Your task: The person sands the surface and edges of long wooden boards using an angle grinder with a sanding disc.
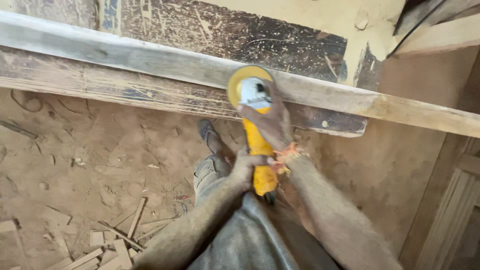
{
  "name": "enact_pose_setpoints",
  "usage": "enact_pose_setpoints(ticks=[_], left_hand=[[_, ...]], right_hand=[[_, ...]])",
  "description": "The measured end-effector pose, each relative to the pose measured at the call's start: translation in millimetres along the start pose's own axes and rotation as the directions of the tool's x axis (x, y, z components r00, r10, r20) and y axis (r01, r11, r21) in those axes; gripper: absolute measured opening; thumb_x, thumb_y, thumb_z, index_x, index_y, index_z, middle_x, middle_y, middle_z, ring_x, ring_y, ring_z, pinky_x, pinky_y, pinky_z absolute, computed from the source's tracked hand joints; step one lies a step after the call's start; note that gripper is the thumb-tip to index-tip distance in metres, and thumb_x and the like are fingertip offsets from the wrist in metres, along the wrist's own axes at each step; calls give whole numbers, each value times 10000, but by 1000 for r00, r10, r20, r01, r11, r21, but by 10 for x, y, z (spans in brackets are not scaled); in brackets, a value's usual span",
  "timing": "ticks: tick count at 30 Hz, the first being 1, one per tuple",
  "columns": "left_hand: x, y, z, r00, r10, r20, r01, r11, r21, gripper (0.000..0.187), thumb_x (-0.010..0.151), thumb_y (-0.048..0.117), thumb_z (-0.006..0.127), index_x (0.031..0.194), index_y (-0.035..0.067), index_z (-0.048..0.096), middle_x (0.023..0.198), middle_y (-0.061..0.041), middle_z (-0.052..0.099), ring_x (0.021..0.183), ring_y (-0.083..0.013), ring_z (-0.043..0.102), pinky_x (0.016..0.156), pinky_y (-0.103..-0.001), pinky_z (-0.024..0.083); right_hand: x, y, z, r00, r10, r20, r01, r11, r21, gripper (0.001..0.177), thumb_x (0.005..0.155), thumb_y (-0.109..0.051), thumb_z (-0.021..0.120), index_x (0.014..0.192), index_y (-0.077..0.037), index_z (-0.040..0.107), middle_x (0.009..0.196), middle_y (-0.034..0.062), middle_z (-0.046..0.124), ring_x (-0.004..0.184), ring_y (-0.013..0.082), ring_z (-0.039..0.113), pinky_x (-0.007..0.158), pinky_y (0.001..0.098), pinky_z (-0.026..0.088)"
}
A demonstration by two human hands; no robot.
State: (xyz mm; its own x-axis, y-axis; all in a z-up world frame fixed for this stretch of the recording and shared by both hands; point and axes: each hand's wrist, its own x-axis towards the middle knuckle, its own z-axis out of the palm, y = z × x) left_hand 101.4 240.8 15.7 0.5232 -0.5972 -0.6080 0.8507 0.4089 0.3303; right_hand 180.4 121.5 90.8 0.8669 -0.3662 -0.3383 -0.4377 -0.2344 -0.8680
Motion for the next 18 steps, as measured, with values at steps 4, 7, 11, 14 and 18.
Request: enact_pose_setpoints(ticks=[4,7,11,14,18], left_hand=[[-146,473,-194,998,63,-18,-64,995,-73,471,698,-24,697,1162,-50,625,946,-155,722,791,-285,726,753,-428,624],[-187,588,-205,998,46,-32,-49,993,-105,474,706,-32,691,1175,-43,620,959,-148,718,803,-282,723,758,-433,623],[-151,490,-156,1000,-7,-22,6,998,-62,471,697,-29,688,1163,-48,627,961,-146,730,831,-286,736,789,-435,632],[-49,224,-57,999,-46,-21,46,999,-6,474,682,-28,697,1152,-48,641,956,-147,739,842,-290,741,806,-437,633],[57,-140,139,993,-102,61,101,995,17,462,678,-29,712,1132,-52,631,939,-143,720,816,-291,733,777,-455,628]], right_hand=[[209,-127,497,997,-67,27,69,997,-45,977,746,-424,870,1504,-12,411,1303,157,646,1177,236,656,1002,352,543],[270,-155,586,995,-85,43,91,979,-182,1034,757,-476,875,1524,4,375,1350,202,609,1226,289,626,1025,384,500],[211,-125,457,998,-69,-5,67,986,-153,984,755,-488,849,1506,-23,416,1339,178,642,1228,277,652,1039,369,515],[116,-75,184,999,42,-13,-43,989,-139,911,734,-482,833,1471,-84,474,1295,124,680,1180,234,684,1016,337,542],[-38,48,-238,994,-51,-93,35,987,-159,789,797,-413,844,1450,-98,534,1299,105,698,1205,230,682,1038,345,528]])
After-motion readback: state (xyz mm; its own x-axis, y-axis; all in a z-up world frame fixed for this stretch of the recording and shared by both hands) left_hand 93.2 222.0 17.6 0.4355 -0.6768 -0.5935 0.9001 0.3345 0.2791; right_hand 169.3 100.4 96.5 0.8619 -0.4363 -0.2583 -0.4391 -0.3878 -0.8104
